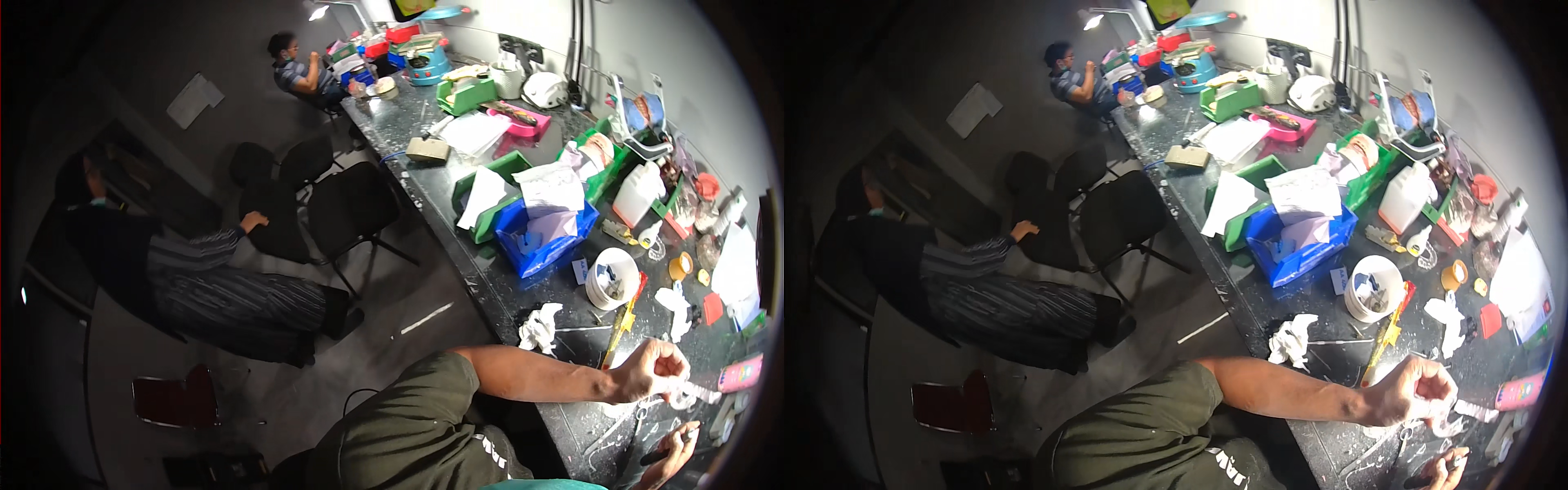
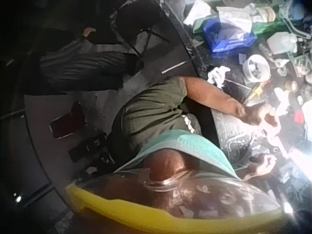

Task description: The person holds a dental prosthesis and uses a rotary tool to polish different surfaces, including the inner and outer regions, while occasionally setting it down to pick up a hand tool.

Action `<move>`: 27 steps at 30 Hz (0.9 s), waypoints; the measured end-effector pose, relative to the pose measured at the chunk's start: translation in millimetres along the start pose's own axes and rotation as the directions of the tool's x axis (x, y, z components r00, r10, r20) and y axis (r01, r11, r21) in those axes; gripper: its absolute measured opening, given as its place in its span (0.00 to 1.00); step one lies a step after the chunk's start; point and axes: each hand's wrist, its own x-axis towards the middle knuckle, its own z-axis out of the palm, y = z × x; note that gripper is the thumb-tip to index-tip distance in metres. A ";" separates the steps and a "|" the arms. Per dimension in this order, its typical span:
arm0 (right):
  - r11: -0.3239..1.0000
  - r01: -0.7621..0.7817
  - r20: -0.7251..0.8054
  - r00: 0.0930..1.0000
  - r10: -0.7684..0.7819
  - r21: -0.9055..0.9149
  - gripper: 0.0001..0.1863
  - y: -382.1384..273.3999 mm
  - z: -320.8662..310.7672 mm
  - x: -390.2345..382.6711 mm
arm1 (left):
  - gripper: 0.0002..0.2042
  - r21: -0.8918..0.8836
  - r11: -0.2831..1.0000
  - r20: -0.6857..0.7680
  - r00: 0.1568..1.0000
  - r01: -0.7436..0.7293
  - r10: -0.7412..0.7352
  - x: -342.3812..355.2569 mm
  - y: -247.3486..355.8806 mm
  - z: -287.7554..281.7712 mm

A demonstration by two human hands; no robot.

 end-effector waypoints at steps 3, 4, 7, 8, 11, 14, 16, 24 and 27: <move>0.849 -0.492 -0.009 0.864 0.503 0.191 0.09 -23.1 -3.9 7.2 | 0.07 0.107 0.965 -0.196 0.947 -0.239 0.256 25.8 5.4 -16.1; 0.861 -0.429 -0.065 0.885 0.462 0.273 0.12 -15.5 1.6 4.4 | 0.08 0.175 0.908 -0.277 0.866 -0.380 0.415 25.8 39.9 -13.2; 0.804 -0.365 -0.022 0.906 0.424 0.469 0.04 -2.3 9.7 1.6 | 0.20 0.482 0.482 -0.248 0.414 -0.732 0.876 -13.4 122.7 -20.9; 0.823 -0.344 -0.063 0.908 0.414 0.451 0.03 6.7 3.4 -3.1 | 0.27 0.483 0.313 -0.243 0.218 -0.818 0.945 -9.7 139.6 -13.4; 0.885 -0.368 -0.079 0.911 0.405 0.285 0.05 -13.0 8.1 1.4 | 0.23 0.621 0.325 0.002 0.417 -0.713 0.909 -7.6 142.7 -22.7; 0.916 -0.344 -0.034 0.933 0.358 0.206 0.07 -29.5 18.8 3.8 | 0.19 0.510 0.706 -0.065 0.796 -0.492 0.602 9.2 105.7 -12.2; 0.921 -0.324 -0.005 0.943 0.333 0.218 0.07 -31.3 25.6 3.2 | 0.15 0.428 0.850 -0.033 0.934 -0.309 0.356 10.5 86.0 -5.1; 0.880 -0.458 -0.142 0.870 0.473 0.124 0.09 -70.6 31.0 19.7 | 0.07 0.109 0.994 0.059 0.998 -0.022 0.015 28.8 -0.5 14.5; 0.881 -0.430 -0.051 0.893 0.447 0.198 0.15 -65.5 43.8 26.4 | 0.13 0.090 0.992 0.001 0.996 0.084 -0.085 13.8 1.3 -6.1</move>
